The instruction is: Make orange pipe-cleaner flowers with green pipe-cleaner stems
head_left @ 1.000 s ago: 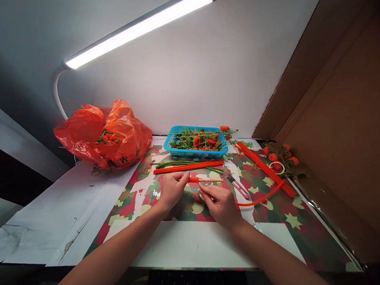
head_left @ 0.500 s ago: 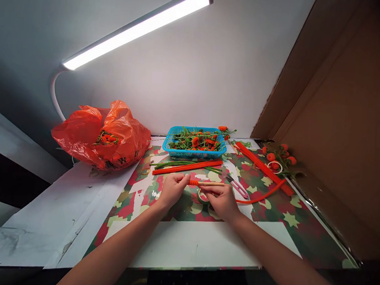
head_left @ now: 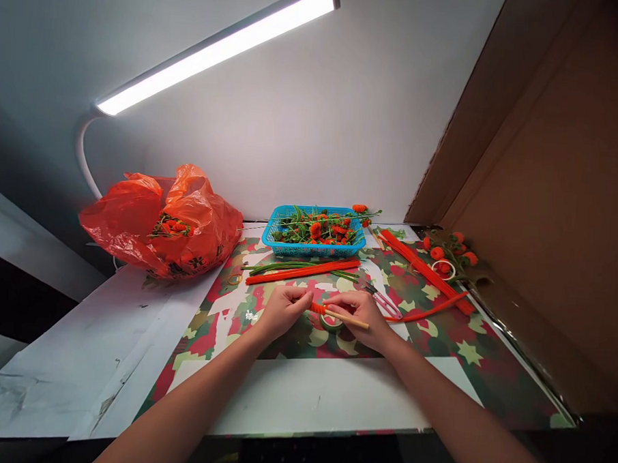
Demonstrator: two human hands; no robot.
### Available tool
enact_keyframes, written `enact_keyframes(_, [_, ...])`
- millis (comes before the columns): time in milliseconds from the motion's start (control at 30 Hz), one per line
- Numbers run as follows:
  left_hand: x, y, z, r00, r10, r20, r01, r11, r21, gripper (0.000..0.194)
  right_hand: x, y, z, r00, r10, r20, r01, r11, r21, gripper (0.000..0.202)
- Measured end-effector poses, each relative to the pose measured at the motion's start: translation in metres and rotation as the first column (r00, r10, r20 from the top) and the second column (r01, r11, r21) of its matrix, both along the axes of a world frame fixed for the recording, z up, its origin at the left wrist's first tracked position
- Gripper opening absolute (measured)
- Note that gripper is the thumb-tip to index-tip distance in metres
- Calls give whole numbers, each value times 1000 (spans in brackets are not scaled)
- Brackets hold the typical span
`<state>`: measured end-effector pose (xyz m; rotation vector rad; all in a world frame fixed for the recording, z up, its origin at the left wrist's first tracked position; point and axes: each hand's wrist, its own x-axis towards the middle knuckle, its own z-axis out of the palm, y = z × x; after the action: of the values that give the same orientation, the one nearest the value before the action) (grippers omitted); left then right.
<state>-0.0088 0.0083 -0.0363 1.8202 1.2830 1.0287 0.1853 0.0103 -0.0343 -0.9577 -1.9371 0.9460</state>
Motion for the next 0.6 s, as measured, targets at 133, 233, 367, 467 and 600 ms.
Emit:
enact_keyframes(133, [0, -1, 0, 1000, -23, -19, 23, 1000, -9, 43, 4, 1, 2, 982, 173, 76, -173, 985, -10, 23])
enact_keyframes(233, [0, -1, 0, 1000, -27, -12, 27, 1000, 9, 44, 4, -1, 6, 981, 165, 98, -175, 980, 97, 24])
enact_keyframes(367, [-1, -1, 0, 999, -39, -6, 39, 999, -1, 43, 4, -1, 8, 981, 185, 66, -185, 983, 7, 22])
enact_keyframes(467, [-2, -1, -1, 995, -85, -49, 83, 996, -43, 43, 6, 0, 8, 969, 237, 63, -226, 964, -141, 18])
enact_keyframes(600, [-4, -3, -3, 980, -144, -140, 140, 989, -42, 39, 8, 0, 9, 968, 230, 97, -216, 967, -139, 15])
